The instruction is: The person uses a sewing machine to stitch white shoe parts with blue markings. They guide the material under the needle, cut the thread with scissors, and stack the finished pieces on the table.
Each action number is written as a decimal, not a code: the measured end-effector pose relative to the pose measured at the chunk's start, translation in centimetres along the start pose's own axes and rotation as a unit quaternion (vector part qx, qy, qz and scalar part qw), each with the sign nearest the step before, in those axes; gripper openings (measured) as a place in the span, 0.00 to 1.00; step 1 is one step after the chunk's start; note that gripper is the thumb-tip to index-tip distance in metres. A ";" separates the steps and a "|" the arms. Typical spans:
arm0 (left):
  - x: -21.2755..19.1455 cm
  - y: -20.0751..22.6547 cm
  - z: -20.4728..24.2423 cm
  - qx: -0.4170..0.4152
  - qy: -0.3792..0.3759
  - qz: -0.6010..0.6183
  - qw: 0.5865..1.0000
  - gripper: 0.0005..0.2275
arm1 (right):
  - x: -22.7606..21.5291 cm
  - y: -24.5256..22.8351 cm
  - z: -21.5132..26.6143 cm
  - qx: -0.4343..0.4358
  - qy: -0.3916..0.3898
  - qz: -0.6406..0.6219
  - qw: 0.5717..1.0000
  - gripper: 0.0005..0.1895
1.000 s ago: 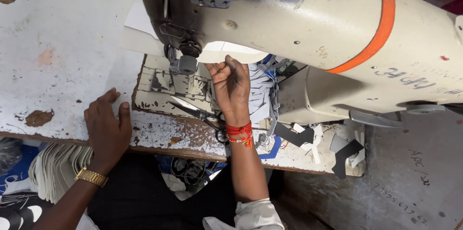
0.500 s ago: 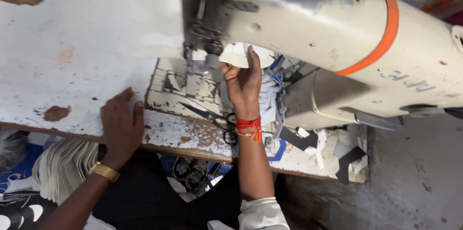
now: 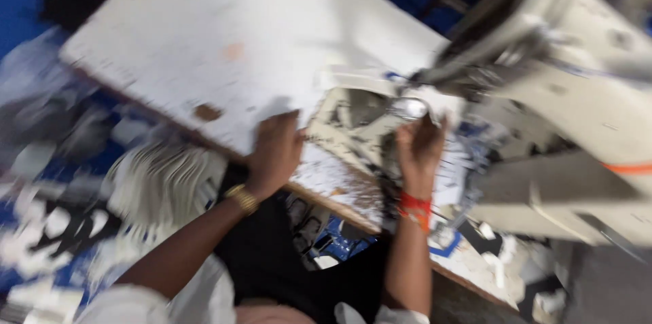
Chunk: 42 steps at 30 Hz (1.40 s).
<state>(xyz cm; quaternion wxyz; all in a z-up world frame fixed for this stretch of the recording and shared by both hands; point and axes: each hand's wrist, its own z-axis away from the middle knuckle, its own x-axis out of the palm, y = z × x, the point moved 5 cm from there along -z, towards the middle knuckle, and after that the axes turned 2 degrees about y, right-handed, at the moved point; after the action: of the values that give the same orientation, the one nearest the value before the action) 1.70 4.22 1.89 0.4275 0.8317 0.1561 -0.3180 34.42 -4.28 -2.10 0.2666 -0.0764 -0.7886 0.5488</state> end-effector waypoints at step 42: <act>6.7 -57.2 29.4 -0.453 -0.146 -0.335 0.813 0.41 | 43.9 11.8 3.3 -0.125 -0.488 0.645 0.574 0.47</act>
<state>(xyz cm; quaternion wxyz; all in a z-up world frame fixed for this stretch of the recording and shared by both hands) -35.32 13.79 -50.20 0.6405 0.3843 0.4873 -0.4523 -6.41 15.69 1.12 -0.5955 -0.3178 -0.6027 0.4256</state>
